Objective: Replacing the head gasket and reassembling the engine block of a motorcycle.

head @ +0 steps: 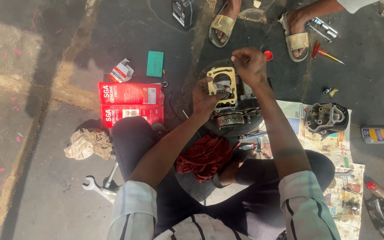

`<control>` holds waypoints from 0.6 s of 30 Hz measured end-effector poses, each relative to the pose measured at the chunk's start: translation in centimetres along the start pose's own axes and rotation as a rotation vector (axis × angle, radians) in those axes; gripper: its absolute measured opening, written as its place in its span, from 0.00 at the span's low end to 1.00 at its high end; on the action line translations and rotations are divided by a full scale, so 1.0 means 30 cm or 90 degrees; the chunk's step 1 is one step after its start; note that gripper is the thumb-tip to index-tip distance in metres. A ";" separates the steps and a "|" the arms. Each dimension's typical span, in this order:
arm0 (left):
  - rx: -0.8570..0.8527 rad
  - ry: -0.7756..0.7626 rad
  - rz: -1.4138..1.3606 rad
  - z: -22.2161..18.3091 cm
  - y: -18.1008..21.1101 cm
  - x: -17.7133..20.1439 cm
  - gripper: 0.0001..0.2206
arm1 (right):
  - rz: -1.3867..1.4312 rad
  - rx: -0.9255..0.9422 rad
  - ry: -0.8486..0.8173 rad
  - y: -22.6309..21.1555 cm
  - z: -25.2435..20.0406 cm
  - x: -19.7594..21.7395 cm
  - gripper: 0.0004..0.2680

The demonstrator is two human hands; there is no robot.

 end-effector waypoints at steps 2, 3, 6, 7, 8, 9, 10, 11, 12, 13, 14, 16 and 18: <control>-0.016 -0.004 0.114 -0.022 0.007 -0.017 0.32 | -0.113 0.041 -0.067 -0.059 0.090 -0.055 0.08; -0.020 0.001 0.111 -0.036 0.002 -0.026 0.32 | -0.116 0.046 -0.070 -0.096 0.114 -0.089 0.08; -0.085 0.034 0.199 -0.060 0.017 -0.043 0.33 | -0.363 -0.113 -0.283 -0.111 0.177 -0.280 0.11; -0.151 0.059 0.247 -0.079 0.033 -0.047 0.32 | -0.515 -0.176 -0.357 -0.085 0.176 -0.349 0.16; -0.215 0.085 0.295 -0.100 0.049 -0.053 0.31 | -0.669 -0.241 -0.426 -0.059 0.174 -0.405 0.20; -0.221 0.090 0.293 -0.110 0.039 -0.057 0.31 | -0.672 -0.233 -0.423 -0.068 0.177 -0.459 0.20; -0.276 0.118 0.298 -0.125 0.048 -0.057 0.31 | -0.746 -0.222 -0.463 -0.066 0.170 -0.516 0.21; -0.327 0.145 0.305 -0.150 0.052 -0.054 0.31 | -0.818 -0.213 -0.505 -0.058 0.153 -0.576 0.22; -0.330 0.149 0.305 -0.153 0.026 -0.046 0.31 | -0.819 -0.208 -0.505 -0.010 0.159 -0.644 0.22; -0.330 0.099 0.386 -0.157 -0.006 -0.069 0.27 | -0.902 -0.222 -0.556 0.061 0.148 -0.701 0.16; -0.328 0.048 0.465 -0.160 -0.043 -0.091 0.24 | -0.984 -0.235 -0.608 0.133 0.137 -0.754 0.12; -0.305 0.063 0.403 -0.163 -0.071 -0.090 0.26 | -1.117 -0.239 -0.639 0.264 0.116 -0.822 0.13; -0.290 0.071 0.340 -0.143 -0.089 -0.105 0.28 | -1.248 -0.247 -0.655 0.279 0.105 -0.823 0.14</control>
Point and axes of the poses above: each hand's wrist, its own z-axis towards the middle knuckle, its own x-axis out of the back of the hand, y = z × x, the point moved 7 cm from there along z, towards the middle knuckle, and after that the axes turned 7 degrees about -x, right-handed, at the moved point
